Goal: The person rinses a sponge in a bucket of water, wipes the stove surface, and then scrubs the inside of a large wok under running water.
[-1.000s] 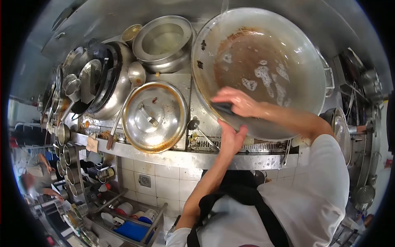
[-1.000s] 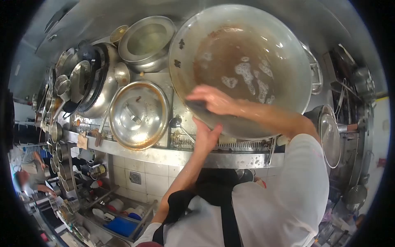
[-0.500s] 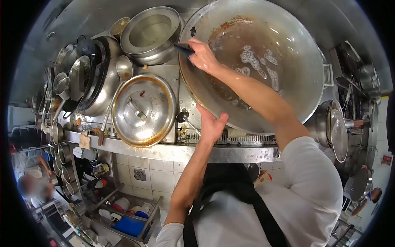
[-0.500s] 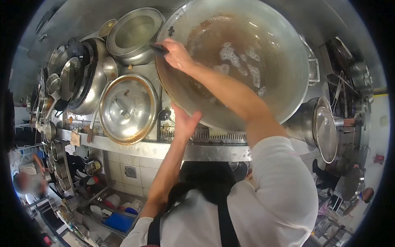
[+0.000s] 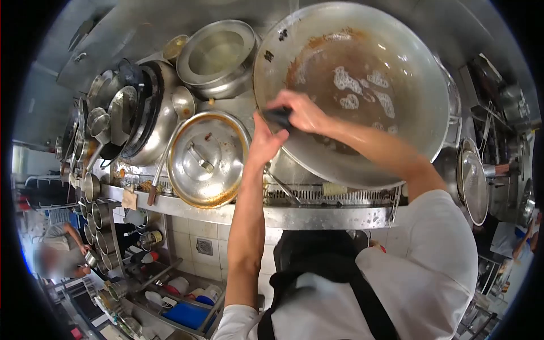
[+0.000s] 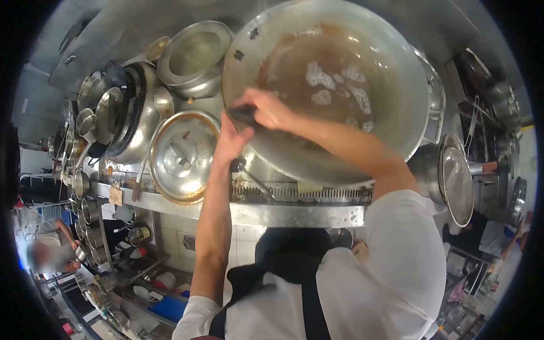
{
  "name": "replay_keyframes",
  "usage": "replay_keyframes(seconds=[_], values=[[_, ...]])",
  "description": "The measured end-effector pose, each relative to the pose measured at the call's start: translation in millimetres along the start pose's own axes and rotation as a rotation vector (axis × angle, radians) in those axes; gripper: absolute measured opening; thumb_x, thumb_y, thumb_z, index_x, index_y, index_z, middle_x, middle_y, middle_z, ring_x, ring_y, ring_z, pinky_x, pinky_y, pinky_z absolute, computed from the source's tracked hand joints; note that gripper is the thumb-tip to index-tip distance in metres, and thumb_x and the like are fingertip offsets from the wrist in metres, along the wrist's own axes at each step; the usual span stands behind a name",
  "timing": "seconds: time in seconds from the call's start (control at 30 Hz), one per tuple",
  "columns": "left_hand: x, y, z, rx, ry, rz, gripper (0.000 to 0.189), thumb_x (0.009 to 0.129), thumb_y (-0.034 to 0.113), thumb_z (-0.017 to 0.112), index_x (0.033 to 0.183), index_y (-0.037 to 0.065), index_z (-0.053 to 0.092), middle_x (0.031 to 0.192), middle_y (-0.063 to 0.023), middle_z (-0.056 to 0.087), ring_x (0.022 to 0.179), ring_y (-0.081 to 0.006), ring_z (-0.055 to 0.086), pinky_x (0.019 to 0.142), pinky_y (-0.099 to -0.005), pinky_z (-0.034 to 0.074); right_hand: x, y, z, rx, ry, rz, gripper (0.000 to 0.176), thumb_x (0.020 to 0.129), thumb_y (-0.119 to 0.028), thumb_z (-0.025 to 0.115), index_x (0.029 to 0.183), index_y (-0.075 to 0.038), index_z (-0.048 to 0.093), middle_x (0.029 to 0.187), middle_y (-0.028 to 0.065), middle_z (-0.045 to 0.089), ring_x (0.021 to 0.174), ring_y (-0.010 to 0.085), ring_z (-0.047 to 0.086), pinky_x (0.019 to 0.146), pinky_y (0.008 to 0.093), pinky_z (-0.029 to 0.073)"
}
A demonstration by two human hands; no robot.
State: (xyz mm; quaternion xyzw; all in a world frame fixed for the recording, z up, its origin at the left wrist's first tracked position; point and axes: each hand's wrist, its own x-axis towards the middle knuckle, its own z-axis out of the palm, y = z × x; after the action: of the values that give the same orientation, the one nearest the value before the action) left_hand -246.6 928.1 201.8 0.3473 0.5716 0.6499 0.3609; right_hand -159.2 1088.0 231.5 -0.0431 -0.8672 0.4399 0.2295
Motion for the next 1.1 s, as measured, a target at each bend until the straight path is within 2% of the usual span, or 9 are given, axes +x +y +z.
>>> replay_keyframes(seconds=[0.1, 0.2, 0.27, 0.4, 0.57, 0.73, 0.8, 0.97, 1.1], values=[[-6, 17, 21, 0.142, 0.166, 0.067, 0.072, 0.076, -0.005, 0.064, 0.140, 0.002, 0.033, 0.126, -0.0134, 0.054, 0.115, -0.0224, 0.055, 0.100, -0.0354, 0.048, 28, 33, -12, -0.001, -0.048, -0.001, 0.037, 0.080, 0.005, 0.057, 0.112, -0.006, 0.072, 0.109, 0.0154, 0.067, 0.109, 0.0312, 0.064, 0.096, 0.0395, 0.049], [-55, 5, 70, 0.146, 0.309, 0.031, 0.080, 0.076, -0.002, 0.067, 0.147, 0.002, 0.031, 0.131, -0.0146, 0.052, 0.122, -0.0263, 0.052, 0.103, -0.0379, 0.045, 93, 66, -37, 0.041, 0.469, 0.247, 0.039, 0.079, -0.002, 0.058, 0.117, -0.002, 0.066, 0.101, 0.0231, 0.071, 0.096, 0.0391, 0.069, 0.085, 0.0478, 0.054], [-82, 12, 107, 0.079, 0.360, -0.061, 0.080, 0.078, 0.002, 0.069, 0.148, 0.001, 0.031, 0.134, -0.0158, 0.050, 0.124, -0.0263, 0.050, 0.106, -0.0377, 0.042, 80, 79, -21, -0.254, 0.317, 0.187, 0.030, 0.084, -0.008, 0.068, 0.113, -0.001, 0.068, 0.100, 0.0232, 0.072, 0.096, 0.0354, 0.071, 0.085, 0.0426, 0.054], [-83, 14, 123, 0.028, 0.437, -0.066, 0.076, 0.080, 0.003, 0.066, 0.148, -0.001, 0.031, 0.136, -0.0154, 0.049, 0.126, -0.0263, 0.048, 0.109, -0.0375, 0.038, -16, 6, -30, 0.183, -0.369, 0.121, 0.041, 0.087, -0.027, 0.079, 0.117, -0.002, 0.068, 0.120, 0.0191, 0.070, 0.114, 0.0322, 0.066, 0.101, 0.0441, 0.048], [-71, 19, 100, -0.075, 0.386, -0.056, 0.067, 0.079, -0.003, 0.058, 0.142, -0.003, 0.032, 0.127, -0.0188, 0.053, 0.116, -0.0258, 0.054, 0.103, -0.0343, 0.043, 105, 64, -24, 0.162, 0.215, 0.254, 0.050, 0.086, -0.038, 0.078, 0.111, 0.003, 0.066, 0.101, 0.0229, 0.072, 0.094, 0.0318, 0.070, 0.081, 0.0416, 0.053], [-54, 28, 70, -0.005, 0.323, 0.023, 0.072, 0.078, -0.004, 0.057, 0.145, -0.003, 0.031, 0.131, -0.0184, 0.052, 0.121, -0.0276, 0.052, 0.109, -0.0361, 0.038, 46, -9, -17, 0.236, -0.231, 0.112, 0.041, 0.084, -0.031, 0.080, 0.109, -0.001, 0.069, 0.114, 0.0184, 0.071, 0.108, 0.0320, 0.066, 0.094, 0.0440, 0.048], [-54, 23, 71, 0.055, 0.351, 0.018, 0.072, 0.077, -0.004, 0.055, 0.145, -0.003, 0.031, 0.133, -0.0184, 0.051, 0.124, -0.0278, 0.050, 0.110, -0.0366, 0.036, 61, 2, -15, -0.029, -0.086, -0.118, 0.034, 0.086, -0.030, 0.081, 0.107, -0.006, 0.070, 0.099, 0.0096, 0.073, 0.095, 0.0160, 0.066, 0.087, 0.0358, 0.052], [-58, 21, 68, 0.023, 0.296, -0.011, 0.075, 0.076, -0.005, 0.055, 0.147, -0.003, 0.029, 0.135, -0.0190, 0.049, 0.126, -0.0283, 0.048, 0.110, -0.0366, 0.036, 134, 12, -31, 0.176, 0.342, 0.394, 0.049, 0.088, -0.032, 0.078, 0.122, 0.001, 0.066, 0.117, 0.0176, 0.072, 0.106, 0.0312, 0.069, 0.093, 0.0391, 0.053], [-57, 40, 72, 0.111, 0.295, 0.057, 0.075, 0.076, -0.005, 0.055, 0.147, -0.003, 0.029, 0.135, -0.0194, 0.049, 0.126, -0.0281, 0.048, 0.110, -0.0367, 0.036, 30, -8, -5, 0.099, -0.090, 0.107, 0.052, 0.086, -0.030, 0.081, 0.123, 0.002, 0.065, 0.131, 0.0204, 0.065, 0.130, 0.0317, 0.056, 0.112, 0.0432, 0.038]])
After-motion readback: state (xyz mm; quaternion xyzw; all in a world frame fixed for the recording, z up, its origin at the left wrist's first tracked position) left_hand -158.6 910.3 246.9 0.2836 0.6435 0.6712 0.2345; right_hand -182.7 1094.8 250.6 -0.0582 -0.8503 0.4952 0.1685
